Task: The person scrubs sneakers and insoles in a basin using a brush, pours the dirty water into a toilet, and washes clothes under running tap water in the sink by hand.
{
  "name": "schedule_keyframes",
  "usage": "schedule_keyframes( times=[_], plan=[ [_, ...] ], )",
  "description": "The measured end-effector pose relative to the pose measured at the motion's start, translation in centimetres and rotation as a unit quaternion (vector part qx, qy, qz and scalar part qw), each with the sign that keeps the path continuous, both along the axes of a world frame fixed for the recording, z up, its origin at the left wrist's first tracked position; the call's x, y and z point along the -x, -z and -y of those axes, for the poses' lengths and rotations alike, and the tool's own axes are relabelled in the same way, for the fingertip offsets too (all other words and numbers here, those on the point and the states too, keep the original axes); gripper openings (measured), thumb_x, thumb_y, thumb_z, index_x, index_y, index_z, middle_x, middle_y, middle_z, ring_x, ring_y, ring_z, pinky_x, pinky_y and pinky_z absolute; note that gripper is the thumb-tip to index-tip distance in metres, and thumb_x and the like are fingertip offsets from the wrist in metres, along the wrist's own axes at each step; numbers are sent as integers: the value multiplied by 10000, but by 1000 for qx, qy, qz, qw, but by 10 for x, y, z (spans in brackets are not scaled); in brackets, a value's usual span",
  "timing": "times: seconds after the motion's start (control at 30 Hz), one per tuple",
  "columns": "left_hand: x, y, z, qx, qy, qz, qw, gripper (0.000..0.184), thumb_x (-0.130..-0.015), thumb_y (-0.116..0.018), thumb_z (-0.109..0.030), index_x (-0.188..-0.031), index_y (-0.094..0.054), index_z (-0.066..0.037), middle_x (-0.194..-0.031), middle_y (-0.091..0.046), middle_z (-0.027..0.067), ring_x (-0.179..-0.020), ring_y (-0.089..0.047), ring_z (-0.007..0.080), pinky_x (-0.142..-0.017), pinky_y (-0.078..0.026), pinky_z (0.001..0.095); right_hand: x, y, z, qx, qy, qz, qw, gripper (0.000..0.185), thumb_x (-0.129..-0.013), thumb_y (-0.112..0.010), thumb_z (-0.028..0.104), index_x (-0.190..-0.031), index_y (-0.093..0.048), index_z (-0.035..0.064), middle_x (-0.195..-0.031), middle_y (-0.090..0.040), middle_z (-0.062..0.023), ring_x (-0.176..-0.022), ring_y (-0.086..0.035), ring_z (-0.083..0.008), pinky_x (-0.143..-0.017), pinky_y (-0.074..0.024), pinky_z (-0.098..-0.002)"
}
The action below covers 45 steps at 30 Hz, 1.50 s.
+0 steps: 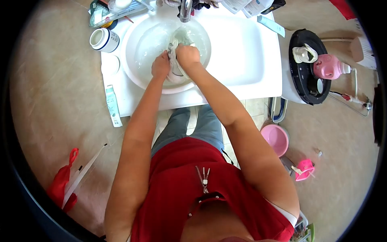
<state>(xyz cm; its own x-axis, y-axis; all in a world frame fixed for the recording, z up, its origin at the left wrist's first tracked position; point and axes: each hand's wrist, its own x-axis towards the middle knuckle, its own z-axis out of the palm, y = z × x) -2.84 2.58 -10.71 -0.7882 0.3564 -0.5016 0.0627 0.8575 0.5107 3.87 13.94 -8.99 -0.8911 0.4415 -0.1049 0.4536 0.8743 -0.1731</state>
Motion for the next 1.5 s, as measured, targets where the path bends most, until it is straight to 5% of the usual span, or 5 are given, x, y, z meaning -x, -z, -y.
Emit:
schedule_keyframes(
  times=[0.27,0.47,1.0,1.3,1.5],
  plan=[
    [-2,-10,3,12,-27,-33,999,501,-946,-275,-462,-1102,-632,-147,-1047,-638,163,-995,-586,374,-856,-447,466,-59,-74,9,132,-110,87,981,158,-795,-550,160,-793,-685,76,-804,-670,-146,-762,-664,-291,-647,-531,-389],
    [-8,-13,-3,2,-14,-78,997,489,-951,-268,-463,-1129,-614,-168,-1043,-642,142,-991,-589,363,-850,-450,465,-16,-6,8,-4,-24,24,999,139,-782,-555,109,-766,-678,47,-816,-672,-146,-758,-670,-274,-604,-536,-376],
    [-1,-11,3,5,15,-132,991,462,-943,-313,-473,-1202,-570,-189,-1018,-645,159,-954,-602,363,-827,-462,463,-28,-34,4,15,-21,44,999,157,-774,-538,123,-755,-688,78,-763,-670,-137,-721,-671,-268,-615,-525,-371],
    [6,18,14,-185,-124,145,964,509,-943,-366,-431,-1042,-653,-23,-901,-647,194,-803,-620,305,-734,-456,403,-62,-62,38,33,-48,40,998,137,-808,-513,128,-851,-635,85,-767,-669,-100,-724,-668,-251,-586,-526,-358],
    [11,34,8,-112,-89,66,988,554,-940,-394,-453,-979,-643,40,-837,-631,165,-730,-584,250,-688,-453,367,-3,4,-3,-16,25,-44,999,134,-806,-532,141,-809,-649,76,-766,-666,-118,-724,-665,-249,-587,-527,-355]
  ],
)
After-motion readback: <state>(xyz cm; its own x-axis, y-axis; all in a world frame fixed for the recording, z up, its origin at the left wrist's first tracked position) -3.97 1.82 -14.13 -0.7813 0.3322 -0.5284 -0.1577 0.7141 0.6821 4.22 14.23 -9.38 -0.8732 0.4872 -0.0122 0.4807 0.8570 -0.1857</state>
